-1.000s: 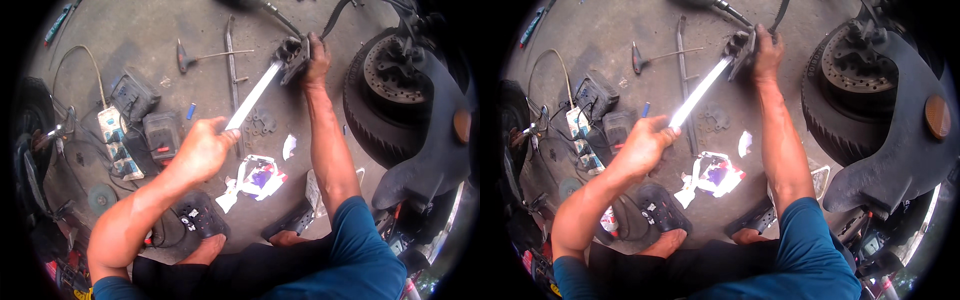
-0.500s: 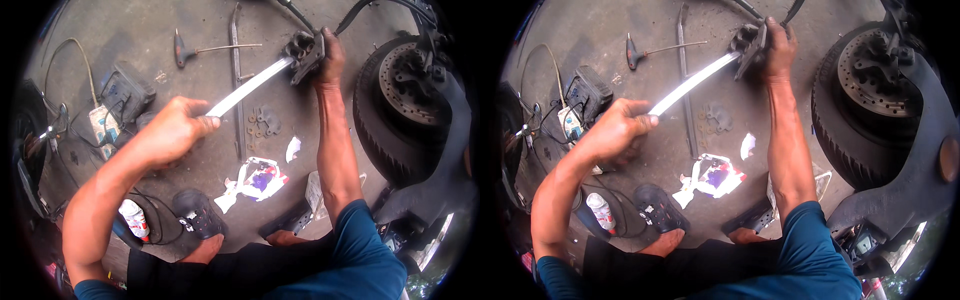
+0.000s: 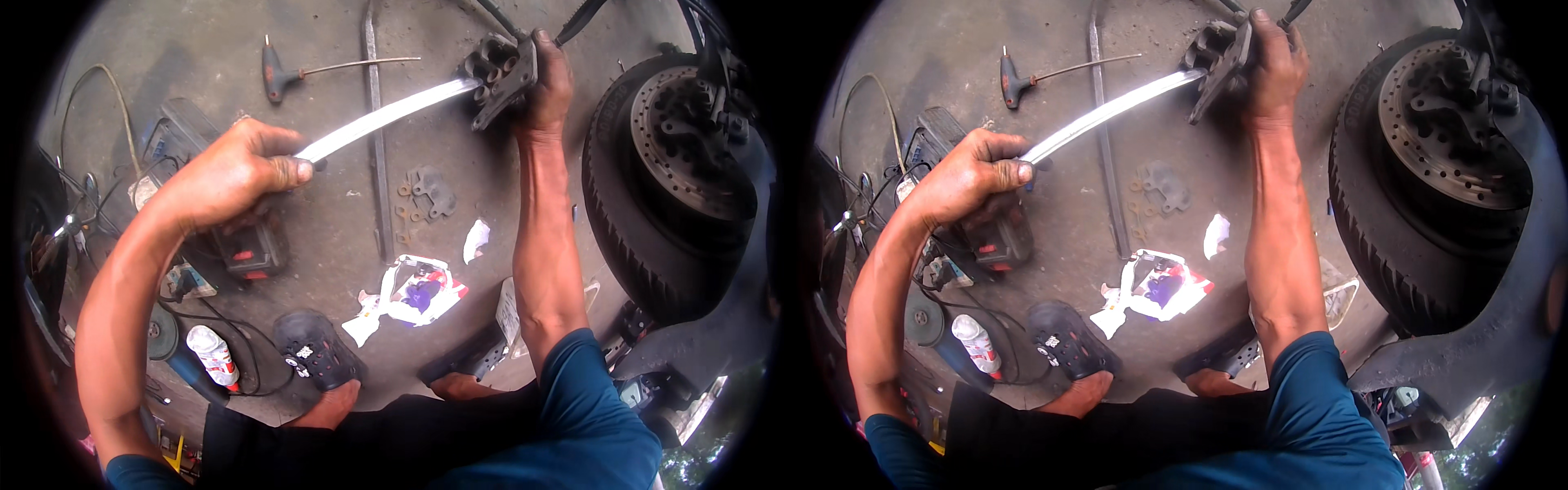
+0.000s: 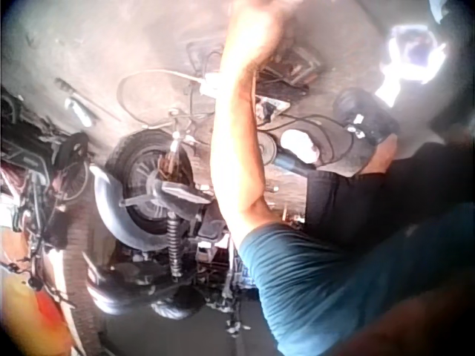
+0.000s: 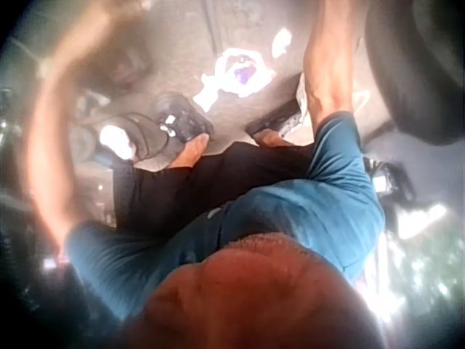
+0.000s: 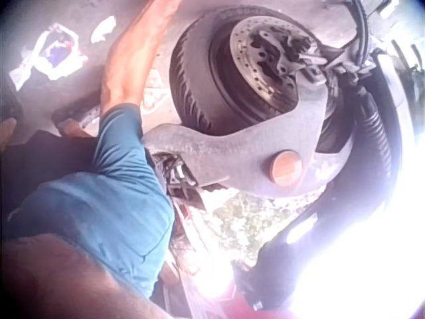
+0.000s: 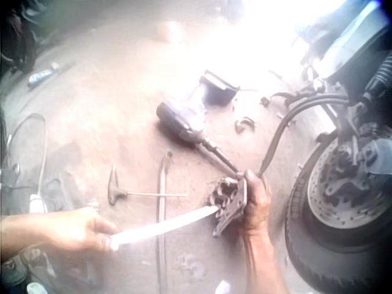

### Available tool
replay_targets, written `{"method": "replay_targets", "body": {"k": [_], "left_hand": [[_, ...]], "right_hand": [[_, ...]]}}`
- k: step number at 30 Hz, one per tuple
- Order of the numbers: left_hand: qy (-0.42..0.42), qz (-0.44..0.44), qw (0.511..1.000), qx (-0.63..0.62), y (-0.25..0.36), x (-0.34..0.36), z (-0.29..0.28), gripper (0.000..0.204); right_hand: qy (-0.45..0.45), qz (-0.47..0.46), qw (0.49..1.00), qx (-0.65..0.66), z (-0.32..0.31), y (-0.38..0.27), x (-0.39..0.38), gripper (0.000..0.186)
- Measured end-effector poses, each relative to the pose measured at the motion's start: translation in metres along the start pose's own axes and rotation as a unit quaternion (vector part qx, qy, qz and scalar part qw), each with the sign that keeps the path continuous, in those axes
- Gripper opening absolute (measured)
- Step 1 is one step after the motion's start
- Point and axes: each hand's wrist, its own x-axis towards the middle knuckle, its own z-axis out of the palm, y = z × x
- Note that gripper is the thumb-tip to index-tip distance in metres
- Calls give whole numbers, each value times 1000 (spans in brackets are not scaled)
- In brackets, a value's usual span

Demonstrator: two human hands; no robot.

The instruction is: The person compresses the pistons inside a brake caliper using a metal bar, places new brake pads into the caliper, and inserts the retaining pin using a tool.

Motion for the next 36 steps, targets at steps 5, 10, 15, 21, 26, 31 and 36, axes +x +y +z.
{"method": "replay_targets", "body": {"k": [5, 10, 15, 21, 26, 31, 36], "left_hand": [[21, 27, 995, 97, 13, 2, -10, 19], [144, 64, 982, 101, 11, -36, 44, 37], [226, 126, 965, 42, -62, -74, 102, 20], [339, 105, 929, 107, -101, -66, 143, 17], [353, 69, 910, 205, -138, -80, 138, 14], [322, -9, 902, 287, -143, -92, 141, 22], [241, 316, 786, 474, -128, -84, 171, 64]], "right_hand": [[56, -71, 995, -38, -3, -1, 6, 32], [71, -91, 990, -83, -24, 12, 17, 31], [-131, 96, 986, -28, -14, -41, -10, 33], [-169, 128, 973, 91, -29, -36, -24, 37], [48, 8, 997, 55, -46, -4, -33, 49], [89, -53, 994, -28, -65, 15, -69, 64], [75, -126, 967, -208, -77, 6, -96, 69]]}}
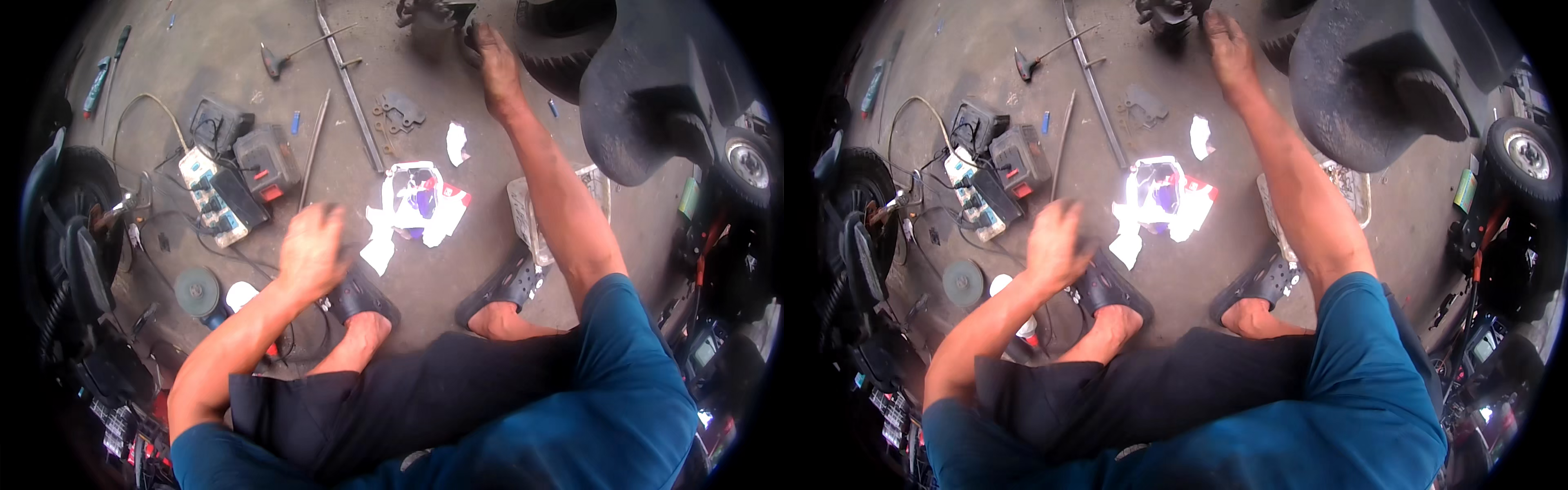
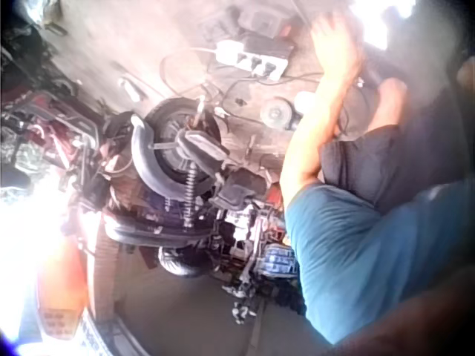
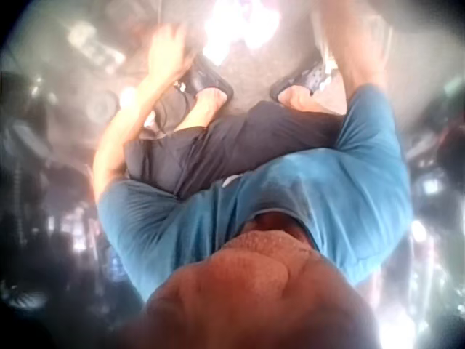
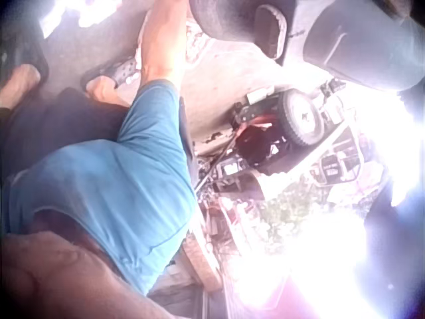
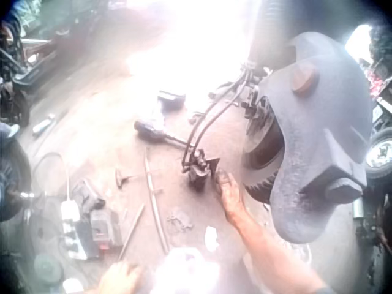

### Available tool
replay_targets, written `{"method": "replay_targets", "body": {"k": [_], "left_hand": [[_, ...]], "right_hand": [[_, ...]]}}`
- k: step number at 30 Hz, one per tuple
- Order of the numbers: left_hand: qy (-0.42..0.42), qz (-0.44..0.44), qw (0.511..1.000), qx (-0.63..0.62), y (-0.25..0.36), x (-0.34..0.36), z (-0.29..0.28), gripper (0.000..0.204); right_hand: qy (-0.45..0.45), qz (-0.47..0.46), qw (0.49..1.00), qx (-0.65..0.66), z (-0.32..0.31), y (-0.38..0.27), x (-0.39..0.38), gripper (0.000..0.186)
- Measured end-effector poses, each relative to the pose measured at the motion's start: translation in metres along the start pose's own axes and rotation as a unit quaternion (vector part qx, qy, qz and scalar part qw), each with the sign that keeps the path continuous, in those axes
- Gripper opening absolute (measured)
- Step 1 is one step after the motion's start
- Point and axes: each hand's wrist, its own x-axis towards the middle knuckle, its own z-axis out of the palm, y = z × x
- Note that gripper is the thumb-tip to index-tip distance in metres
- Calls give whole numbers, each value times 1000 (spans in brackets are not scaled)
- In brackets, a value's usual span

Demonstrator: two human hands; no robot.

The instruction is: The person compresses the pistons inside a brake caliper using a metal bar, places new brake pads into the caliper, and inserts the retaining pin using a tool.

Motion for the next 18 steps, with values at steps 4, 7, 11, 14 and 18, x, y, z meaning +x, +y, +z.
{"method": "replay_targets", "body": {"k": [4, 7, 11, 14, 18], "left_hand": [[-67, 99, 992, 25, 35, 54, 26, 67], [-54, 127, 990, 5, 29, 55, 47, 49], [57, 130, 990, -14, 9, 39, 31, 28], [73, 162, 982, 66, -18, 33, -8, 35], [-36, 149, 977, 146, -31, 14, -45, 48]], "right_hand": [[13, 44, 995, -90, -9, -31, -48, 48], [-145, 192, 965, -100, -27, -40, -97, 38], [-261, 304, 909, -111, -40, -50, -166, 36], [-248, 375, 889, -80, -39, -27, -203, 41], [-204, 382, 899, -68, -35, -24, -218, 39]]}}
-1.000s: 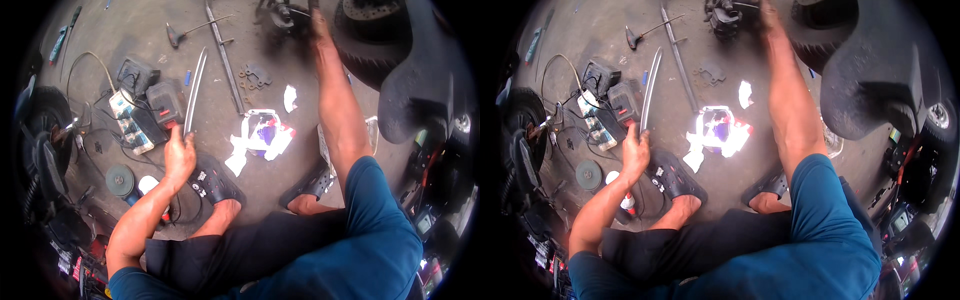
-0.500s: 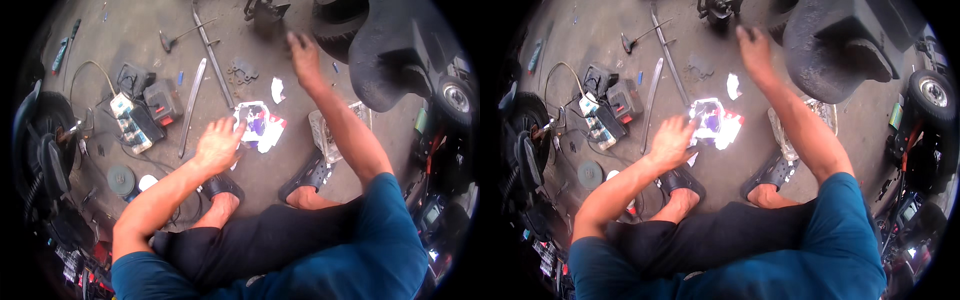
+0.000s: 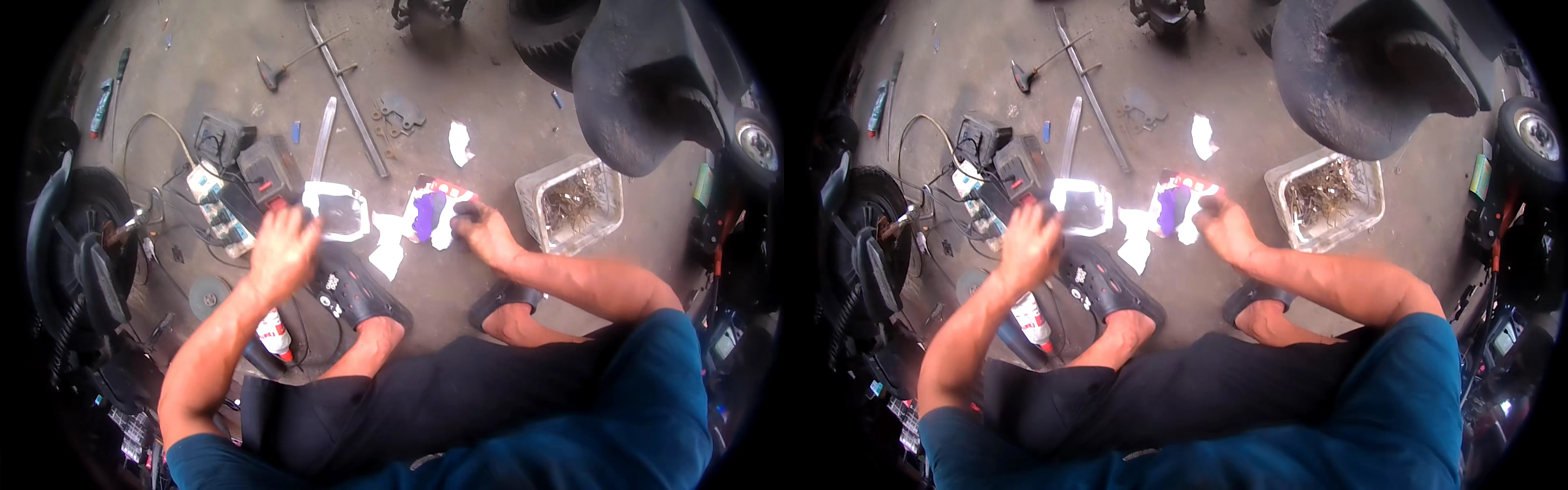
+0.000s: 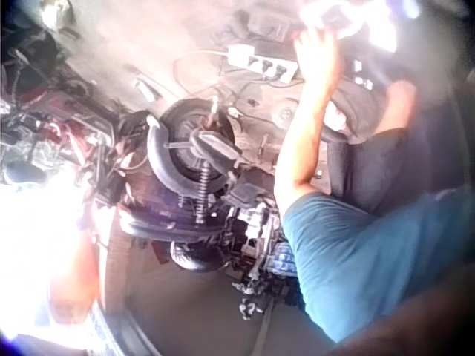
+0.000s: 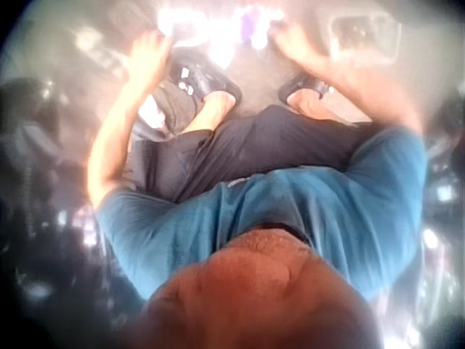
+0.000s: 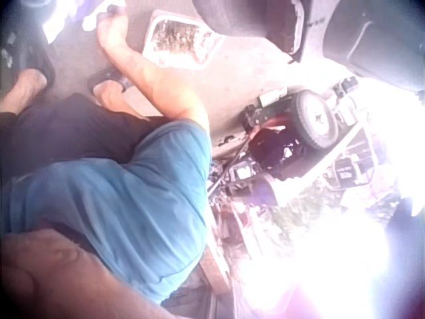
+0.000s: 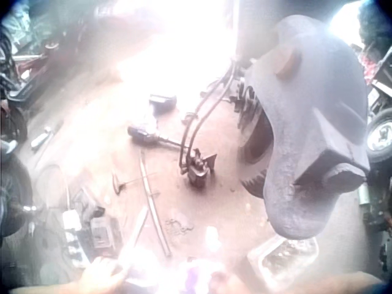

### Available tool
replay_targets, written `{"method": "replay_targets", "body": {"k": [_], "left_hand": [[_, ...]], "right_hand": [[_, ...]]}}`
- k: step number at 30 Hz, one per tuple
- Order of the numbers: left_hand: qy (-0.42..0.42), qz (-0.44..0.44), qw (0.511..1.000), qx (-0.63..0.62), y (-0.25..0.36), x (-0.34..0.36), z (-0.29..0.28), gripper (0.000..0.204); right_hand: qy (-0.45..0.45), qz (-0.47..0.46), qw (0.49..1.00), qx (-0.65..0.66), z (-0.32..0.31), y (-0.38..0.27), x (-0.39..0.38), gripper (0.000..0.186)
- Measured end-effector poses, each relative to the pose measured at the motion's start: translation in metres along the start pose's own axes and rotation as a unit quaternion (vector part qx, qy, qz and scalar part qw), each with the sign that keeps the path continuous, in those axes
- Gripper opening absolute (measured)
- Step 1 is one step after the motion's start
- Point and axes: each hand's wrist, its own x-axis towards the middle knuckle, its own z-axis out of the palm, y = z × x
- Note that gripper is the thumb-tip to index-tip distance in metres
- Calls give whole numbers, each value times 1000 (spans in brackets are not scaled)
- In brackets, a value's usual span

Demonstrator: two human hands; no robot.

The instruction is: The person compresses the pistons inside a brake caliper using a metal bar, places new brake pads into the caliper, and inserts the retaining pin using a tool.

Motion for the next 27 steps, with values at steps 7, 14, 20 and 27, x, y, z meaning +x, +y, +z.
{"method": "replay_targets", "body": {"k": [7, 14, 20, 27], "left_hand": [[-14, -50, 981, -185, 92, 53, 7, 26], [-328, -129, 910, -217, 71, 46, -2, 30], [-106, -315, 877, -348, 95, 76, 48, 44], [-44, -333, 872, -355, 115, 81, 69, 42]], "right_hand": [[-9, 59, 995, 86, 17, 4, -3, 38], [0, 101, 986, 135, 16, -1, -4, 35], [3, 124, 981, 146, 26, -13, -4, 33], [50, 86, 983, 151, 30, -11, -6, 34]]}}
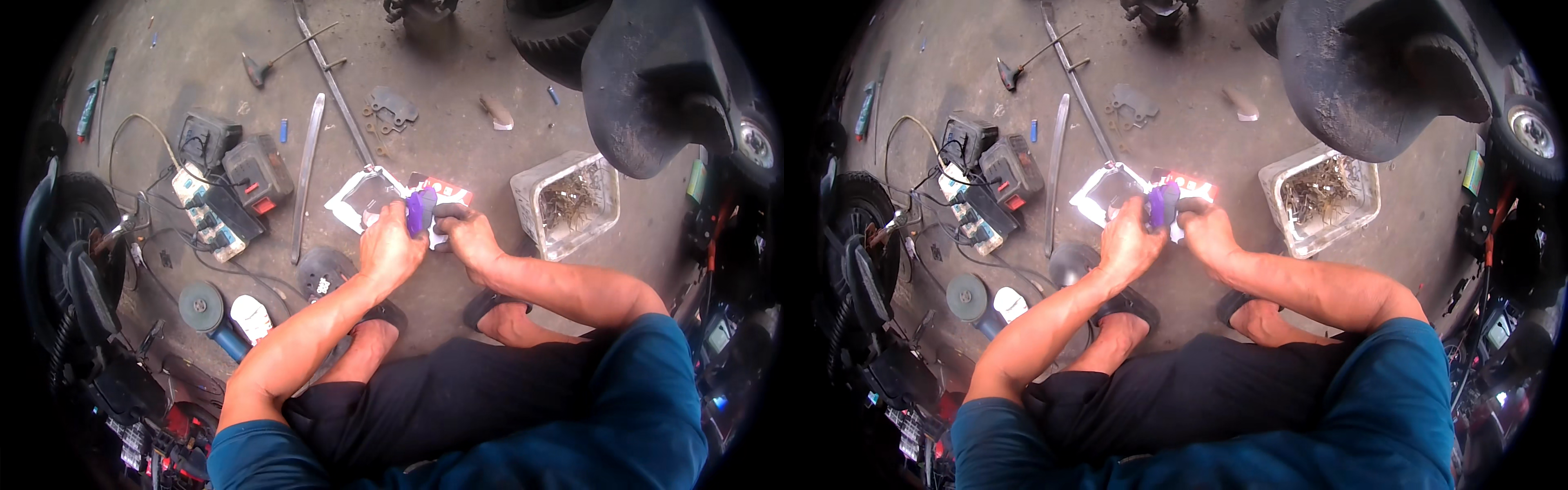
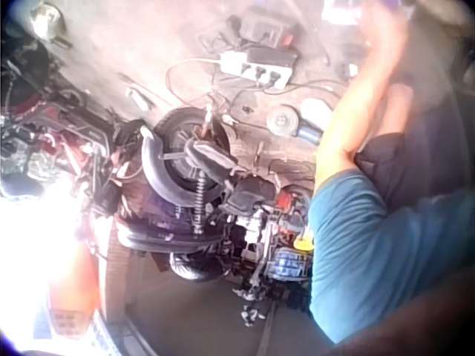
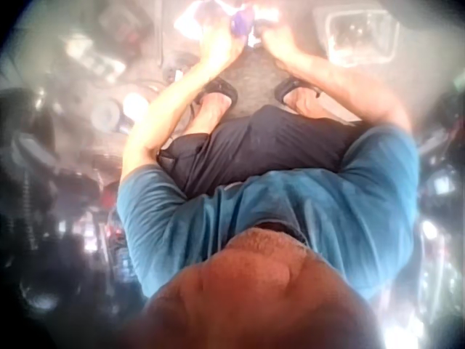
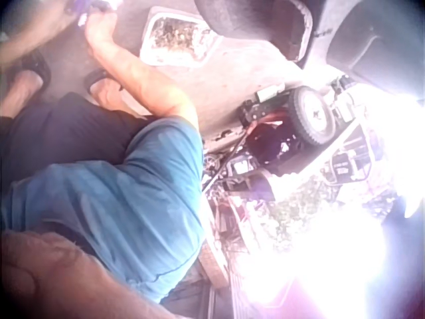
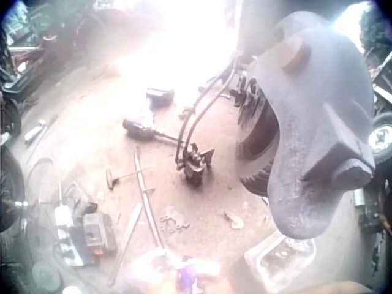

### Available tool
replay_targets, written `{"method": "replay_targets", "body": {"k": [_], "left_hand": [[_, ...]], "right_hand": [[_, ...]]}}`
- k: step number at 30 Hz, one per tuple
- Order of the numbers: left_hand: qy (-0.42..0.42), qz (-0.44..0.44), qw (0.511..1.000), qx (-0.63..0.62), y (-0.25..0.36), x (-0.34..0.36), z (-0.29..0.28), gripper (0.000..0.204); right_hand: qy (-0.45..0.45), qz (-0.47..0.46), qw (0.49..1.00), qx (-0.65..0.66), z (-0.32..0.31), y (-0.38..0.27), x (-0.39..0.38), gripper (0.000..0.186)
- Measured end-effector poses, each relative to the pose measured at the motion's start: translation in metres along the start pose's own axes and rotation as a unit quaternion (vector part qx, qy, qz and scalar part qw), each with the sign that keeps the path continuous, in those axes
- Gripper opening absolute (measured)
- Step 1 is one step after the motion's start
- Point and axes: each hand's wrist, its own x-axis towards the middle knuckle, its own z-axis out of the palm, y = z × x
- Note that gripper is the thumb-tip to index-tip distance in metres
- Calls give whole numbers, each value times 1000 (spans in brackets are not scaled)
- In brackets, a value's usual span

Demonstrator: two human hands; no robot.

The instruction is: The person compresses the pistons inside a brake caliper using a metal bar, places new brake pads into the caliper, and inserts the retaining pin using a tool.

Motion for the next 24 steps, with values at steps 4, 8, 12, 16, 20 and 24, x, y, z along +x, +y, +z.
{"method": "replay_targets", "body": {"k": [4, 8, 12, 16, 20, 24], "left_hand": [[-11, -43, 995, -93, -7, 3, 3, 42], [-5, -41, 986, -162, -18, 3, 7, 43], [-47, -28, 958, -282, -32, 10, 7, 45], [-66, -14, 944, -323, -26, 11, -2, 43], [-55, 0, 932, -360, -15, 9, -13, 43], [-108, -60, 865, -487, -17, 20, -27, 44]], "right_hand": [[-5, -48, 998, -41, -4, 2, 6, 34], [-37, -59, 997, -26, -6, -6, 12, 31], [-60, -200, 975, -76, -1, -6, 22, 35], [-65, -198, 976, -69, -4, -16, 21, 39], [-92, -126, 986, -56, -16, -30, 25, 37], [-87, -144, 985, -35, -13, -38, 29, 35]]}}
